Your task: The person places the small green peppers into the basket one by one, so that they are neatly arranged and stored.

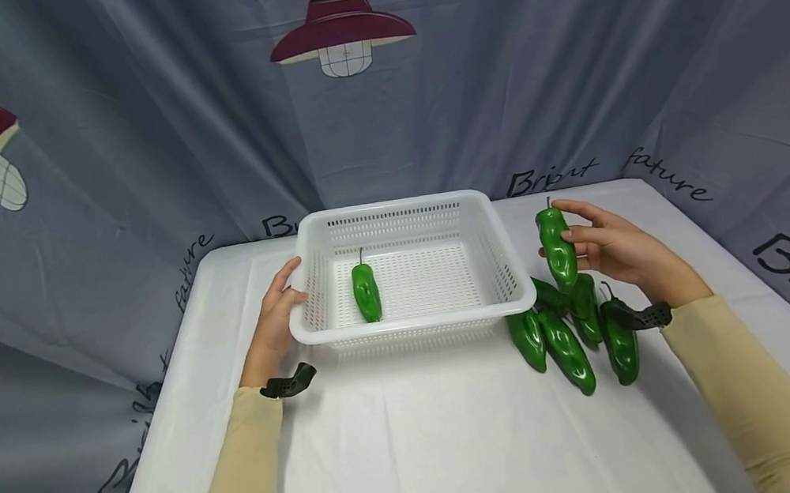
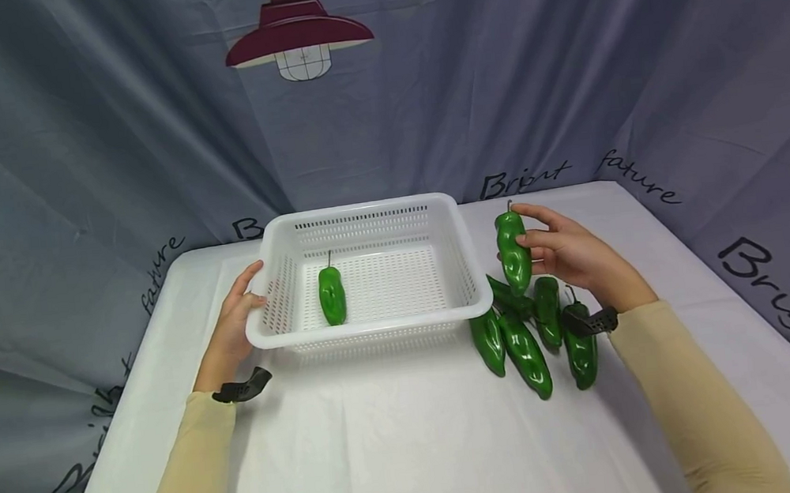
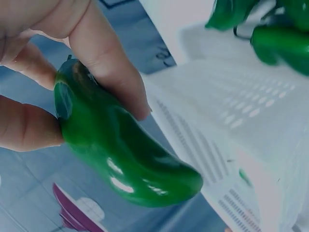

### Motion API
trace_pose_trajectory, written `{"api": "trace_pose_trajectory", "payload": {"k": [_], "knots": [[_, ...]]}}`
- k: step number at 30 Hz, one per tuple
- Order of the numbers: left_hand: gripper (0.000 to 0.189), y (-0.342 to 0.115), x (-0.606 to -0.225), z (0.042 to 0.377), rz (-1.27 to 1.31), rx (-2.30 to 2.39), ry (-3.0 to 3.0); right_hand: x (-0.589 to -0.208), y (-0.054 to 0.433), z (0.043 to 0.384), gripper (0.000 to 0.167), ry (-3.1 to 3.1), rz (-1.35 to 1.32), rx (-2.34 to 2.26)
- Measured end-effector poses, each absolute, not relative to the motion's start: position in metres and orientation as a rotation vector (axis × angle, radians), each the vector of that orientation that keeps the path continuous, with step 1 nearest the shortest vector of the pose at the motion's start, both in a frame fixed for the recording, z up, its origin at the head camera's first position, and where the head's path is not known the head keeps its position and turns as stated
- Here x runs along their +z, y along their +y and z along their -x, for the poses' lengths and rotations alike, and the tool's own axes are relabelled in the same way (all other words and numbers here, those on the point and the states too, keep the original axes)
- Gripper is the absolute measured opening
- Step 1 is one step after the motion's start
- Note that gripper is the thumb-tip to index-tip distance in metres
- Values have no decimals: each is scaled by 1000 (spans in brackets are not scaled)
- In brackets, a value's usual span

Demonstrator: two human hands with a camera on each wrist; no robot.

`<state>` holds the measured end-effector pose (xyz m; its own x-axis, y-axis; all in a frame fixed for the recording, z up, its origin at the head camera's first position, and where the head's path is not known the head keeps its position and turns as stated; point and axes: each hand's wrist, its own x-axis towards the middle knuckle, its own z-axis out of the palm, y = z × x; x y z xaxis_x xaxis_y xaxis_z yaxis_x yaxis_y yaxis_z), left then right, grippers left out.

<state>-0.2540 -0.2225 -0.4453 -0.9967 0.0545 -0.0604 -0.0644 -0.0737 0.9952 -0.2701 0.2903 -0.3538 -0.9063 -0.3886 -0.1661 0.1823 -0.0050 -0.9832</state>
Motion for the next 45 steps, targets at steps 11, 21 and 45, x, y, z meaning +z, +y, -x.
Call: {"api": "trace_pose_trajectory", "payload": {"k": [11,21,45], "knots": [[77,-226,-447,254,24,2244,2094,-339,228,301,79,1848,244,-1909],[76,-228,-446,253,37,2239,2102,-348,168,326,74,1924,260,-1723],[73,-223,-447,256,21,2262,2134,-377,69,367,72,2015,142,-1489]]}}
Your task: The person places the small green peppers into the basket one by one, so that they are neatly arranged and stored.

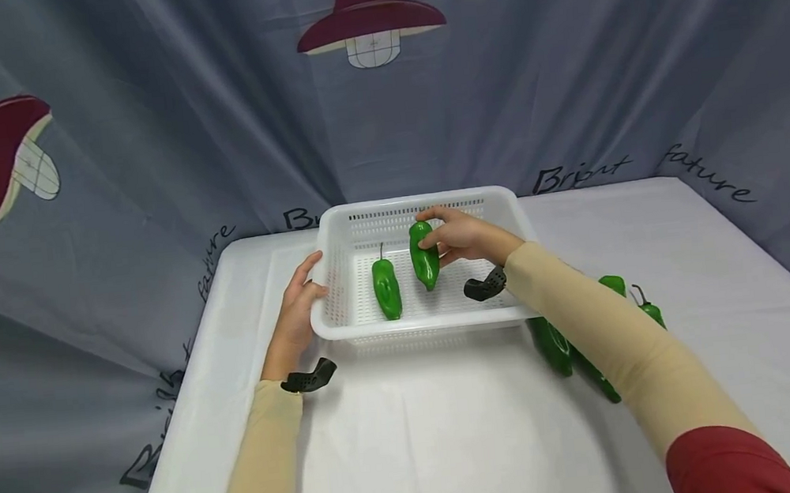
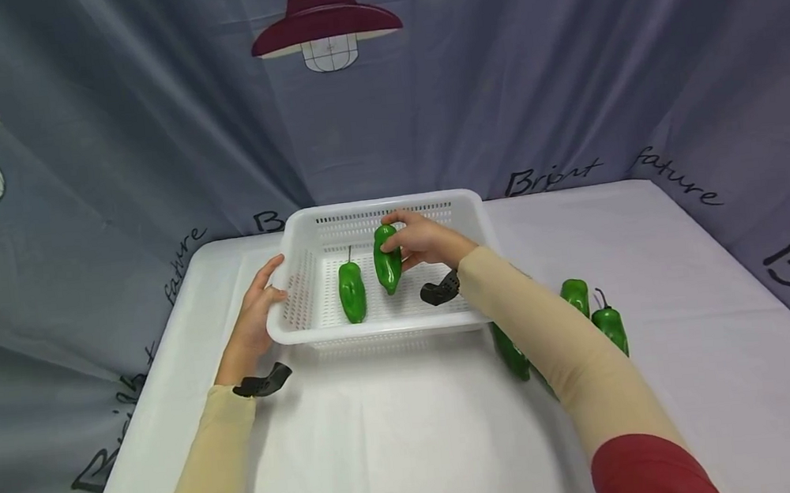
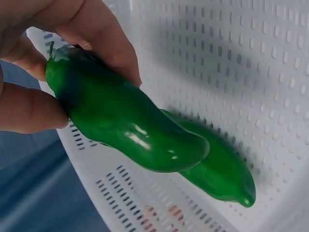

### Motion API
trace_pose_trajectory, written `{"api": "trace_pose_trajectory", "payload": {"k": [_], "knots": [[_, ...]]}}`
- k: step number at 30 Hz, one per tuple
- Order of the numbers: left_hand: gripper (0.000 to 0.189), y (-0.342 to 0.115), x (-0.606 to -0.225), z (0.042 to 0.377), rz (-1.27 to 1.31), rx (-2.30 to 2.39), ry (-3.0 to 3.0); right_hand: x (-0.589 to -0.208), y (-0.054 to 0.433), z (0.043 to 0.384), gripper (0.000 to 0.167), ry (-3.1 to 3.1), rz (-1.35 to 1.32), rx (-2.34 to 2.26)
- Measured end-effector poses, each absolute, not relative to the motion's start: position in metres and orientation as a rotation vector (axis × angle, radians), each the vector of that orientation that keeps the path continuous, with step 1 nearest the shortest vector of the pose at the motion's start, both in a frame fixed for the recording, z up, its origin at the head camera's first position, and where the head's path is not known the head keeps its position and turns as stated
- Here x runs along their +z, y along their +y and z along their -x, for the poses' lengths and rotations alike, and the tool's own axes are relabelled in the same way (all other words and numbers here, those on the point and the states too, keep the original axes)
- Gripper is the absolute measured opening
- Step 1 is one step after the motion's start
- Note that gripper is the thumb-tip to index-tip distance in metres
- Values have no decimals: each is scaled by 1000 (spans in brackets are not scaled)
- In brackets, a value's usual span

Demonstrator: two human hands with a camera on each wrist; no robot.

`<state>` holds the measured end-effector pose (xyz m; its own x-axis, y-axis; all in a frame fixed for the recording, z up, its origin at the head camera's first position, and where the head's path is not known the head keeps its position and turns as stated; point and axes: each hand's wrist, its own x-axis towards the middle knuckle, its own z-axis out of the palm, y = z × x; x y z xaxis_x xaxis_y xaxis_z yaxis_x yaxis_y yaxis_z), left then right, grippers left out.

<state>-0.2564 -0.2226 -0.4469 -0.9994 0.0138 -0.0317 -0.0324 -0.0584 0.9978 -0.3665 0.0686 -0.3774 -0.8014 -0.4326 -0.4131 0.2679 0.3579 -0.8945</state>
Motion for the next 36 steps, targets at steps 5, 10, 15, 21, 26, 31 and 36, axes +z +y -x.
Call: {"api": "trace_pose_trajectory", "payload": {"k": [5,10,15,21,26,31,36], "knots": [[74,-219,-446,258,13,2272,2120,-381,62,367,71,2049,129,-1462],[74,-219,-446,259,33,2279,2102,-385,56,362,70,2057,158,-1362],[74,-220,-447,260,44,2281,2089,-395,52,359,68,2072,171,-1250],[74,-220,-446,259,56,2275,2097,-398,48,356,64,2087,179,-1221],[74,-221,-447,259,62,2261,2105,-402,45,358,65,2100,156,-1179],[74,-221,-446,258,62,2257,2110,-405,44,361,66,2098,151,-1131],[74,-222,-446,259,45,2264,2104,-404,42,361,66,2099,151,-1113]]}}
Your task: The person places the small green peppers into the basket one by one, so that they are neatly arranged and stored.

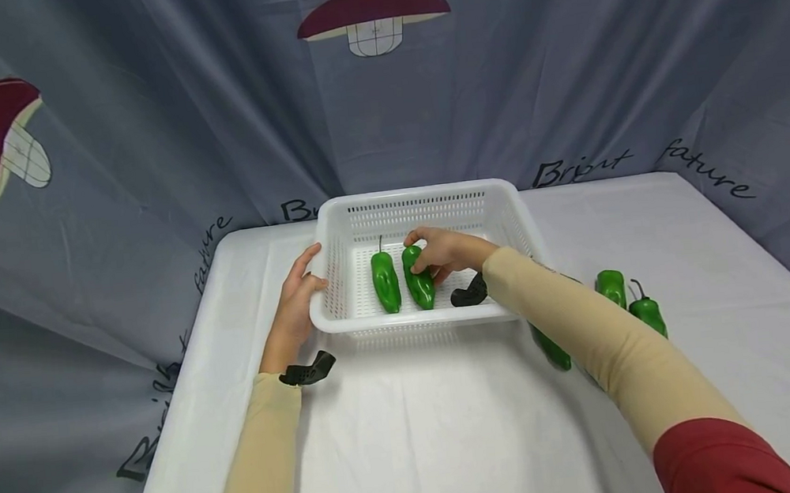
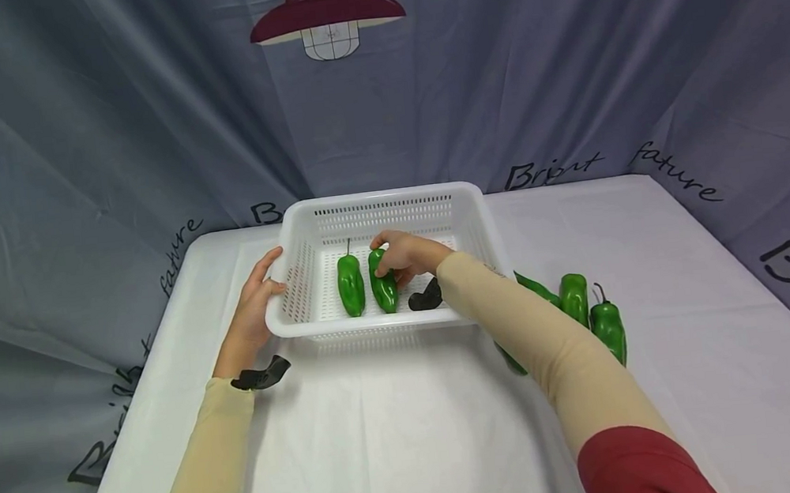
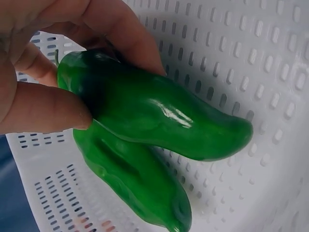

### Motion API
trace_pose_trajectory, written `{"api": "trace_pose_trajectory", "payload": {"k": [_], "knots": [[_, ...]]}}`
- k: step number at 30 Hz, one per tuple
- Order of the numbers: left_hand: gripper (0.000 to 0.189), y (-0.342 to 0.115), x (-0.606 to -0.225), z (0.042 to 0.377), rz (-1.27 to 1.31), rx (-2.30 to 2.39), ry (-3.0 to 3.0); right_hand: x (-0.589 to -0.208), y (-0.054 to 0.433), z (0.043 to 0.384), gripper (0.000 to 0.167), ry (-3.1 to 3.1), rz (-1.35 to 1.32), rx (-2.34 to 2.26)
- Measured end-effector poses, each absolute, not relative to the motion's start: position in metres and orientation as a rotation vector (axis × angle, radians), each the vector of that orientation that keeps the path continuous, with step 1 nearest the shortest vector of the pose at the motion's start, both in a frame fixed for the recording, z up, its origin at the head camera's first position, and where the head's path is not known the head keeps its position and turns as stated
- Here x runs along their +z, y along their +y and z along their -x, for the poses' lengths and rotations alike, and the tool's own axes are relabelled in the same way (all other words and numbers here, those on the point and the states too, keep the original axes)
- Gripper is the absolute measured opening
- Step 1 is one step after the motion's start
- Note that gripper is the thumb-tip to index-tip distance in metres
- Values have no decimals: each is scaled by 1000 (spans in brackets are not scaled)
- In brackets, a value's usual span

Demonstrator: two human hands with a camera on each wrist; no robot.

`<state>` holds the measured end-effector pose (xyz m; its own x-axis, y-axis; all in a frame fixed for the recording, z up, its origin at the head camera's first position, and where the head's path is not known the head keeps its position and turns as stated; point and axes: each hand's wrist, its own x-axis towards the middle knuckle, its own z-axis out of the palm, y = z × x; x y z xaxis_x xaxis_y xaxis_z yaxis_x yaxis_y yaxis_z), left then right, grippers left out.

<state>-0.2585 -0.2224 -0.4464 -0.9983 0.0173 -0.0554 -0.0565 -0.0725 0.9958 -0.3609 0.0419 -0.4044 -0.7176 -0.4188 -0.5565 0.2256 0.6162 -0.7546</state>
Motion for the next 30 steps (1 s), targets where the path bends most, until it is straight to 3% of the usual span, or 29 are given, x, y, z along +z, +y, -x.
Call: {"api": "trace_pose_trajectory", "payload": {"k": [30], "knots": [[74,-224,-447,260,41,2265,2105,-403,29,359,76,2115,171,-1068]]}}
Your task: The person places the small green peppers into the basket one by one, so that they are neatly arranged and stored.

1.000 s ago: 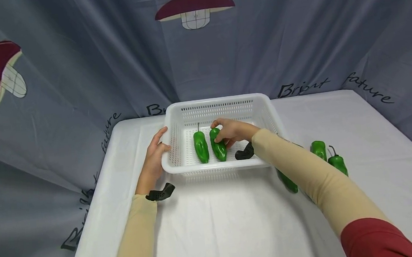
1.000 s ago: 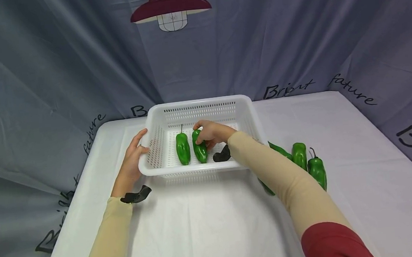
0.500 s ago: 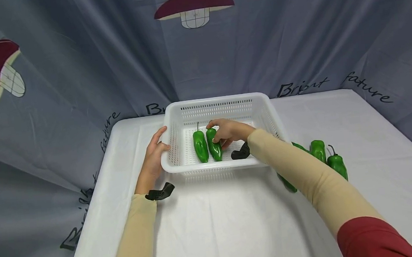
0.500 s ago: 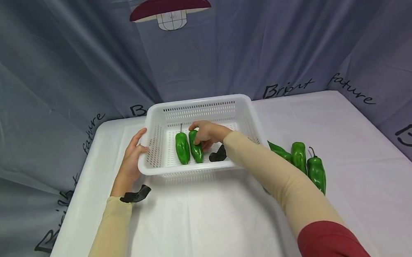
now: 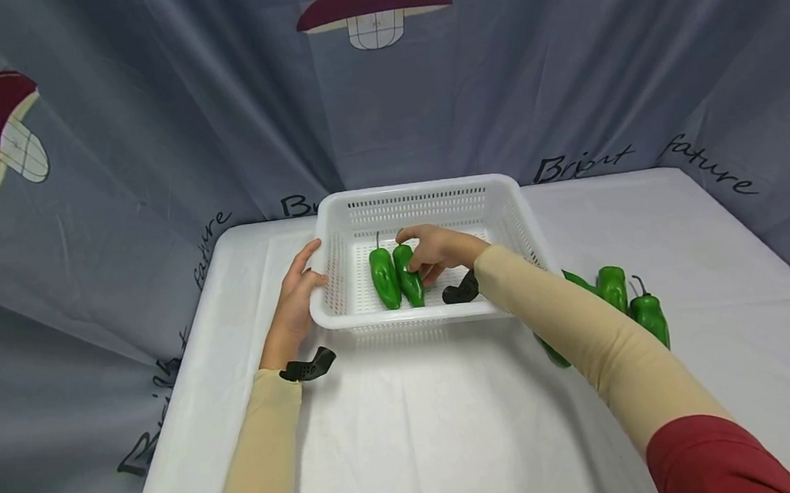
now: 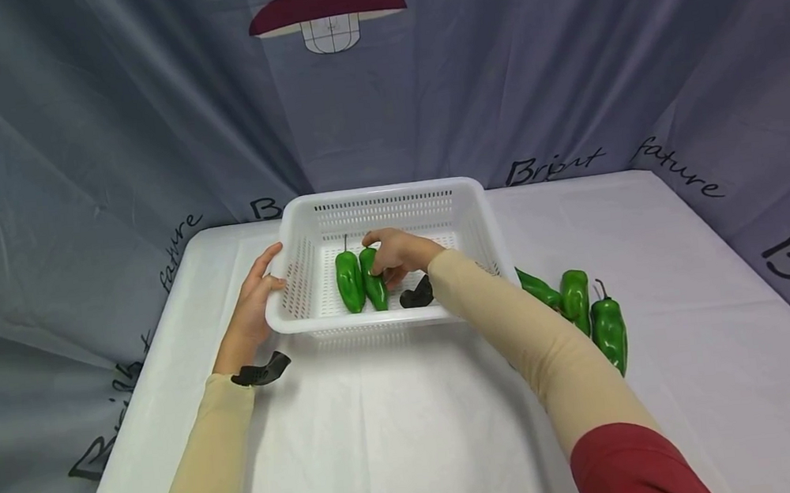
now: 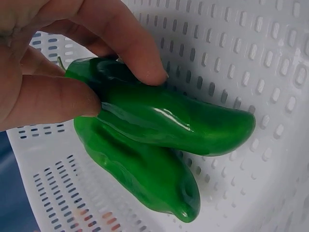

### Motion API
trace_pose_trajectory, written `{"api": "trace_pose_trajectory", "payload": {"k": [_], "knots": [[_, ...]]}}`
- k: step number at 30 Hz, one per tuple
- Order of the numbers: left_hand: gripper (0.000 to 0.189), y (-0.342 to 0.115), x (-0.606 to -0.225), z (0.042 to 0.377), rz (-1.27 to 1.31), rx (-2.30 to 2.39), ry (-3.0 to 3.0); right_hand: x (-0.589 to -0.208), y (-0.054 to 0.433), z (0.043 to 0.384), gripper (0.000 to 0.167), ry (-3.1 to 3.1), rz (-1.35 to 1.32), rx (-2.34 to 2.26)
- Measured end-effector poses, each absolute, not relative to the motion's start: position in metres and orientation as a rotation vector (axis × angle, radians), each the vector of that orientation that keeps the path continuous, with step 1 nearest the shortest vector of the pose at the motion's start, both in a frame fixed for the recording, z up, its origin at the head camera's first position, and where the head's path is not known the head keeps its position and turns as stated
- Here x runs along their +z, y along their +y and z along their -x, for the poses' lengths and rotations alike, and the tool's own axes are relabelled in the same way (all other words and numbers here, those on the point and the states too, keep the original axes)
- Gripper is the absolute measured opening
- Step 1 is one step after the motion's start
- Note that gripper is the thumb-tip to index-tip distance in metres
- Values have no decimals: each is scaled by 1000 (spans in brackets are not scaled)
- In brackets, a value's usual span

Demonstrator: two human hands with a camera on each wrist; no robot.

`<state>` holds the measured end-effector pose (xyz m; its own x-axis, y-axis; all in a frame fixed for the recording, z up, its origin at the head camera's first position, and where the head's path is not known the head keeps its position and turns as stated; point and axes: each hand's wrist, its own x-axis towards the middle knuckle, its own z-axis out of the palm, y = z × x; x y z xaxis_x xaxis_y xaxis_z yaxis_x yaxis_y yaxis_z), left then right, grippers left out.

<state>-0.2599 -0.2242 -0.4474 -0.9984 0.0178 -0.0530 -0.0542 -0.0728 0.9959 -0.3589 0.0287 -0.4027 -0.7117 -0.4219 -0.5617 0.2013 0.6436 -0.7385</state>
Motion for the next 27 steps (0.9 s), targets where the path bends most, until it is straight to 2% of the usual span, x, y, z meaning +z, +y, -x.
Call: {"api": "trace_pose_trajectory", "payload": {"k": [27], "knots": [[77,-221,-448,260,36,2300,2085,-404,27,359,75,2083,109,-1184]]}}
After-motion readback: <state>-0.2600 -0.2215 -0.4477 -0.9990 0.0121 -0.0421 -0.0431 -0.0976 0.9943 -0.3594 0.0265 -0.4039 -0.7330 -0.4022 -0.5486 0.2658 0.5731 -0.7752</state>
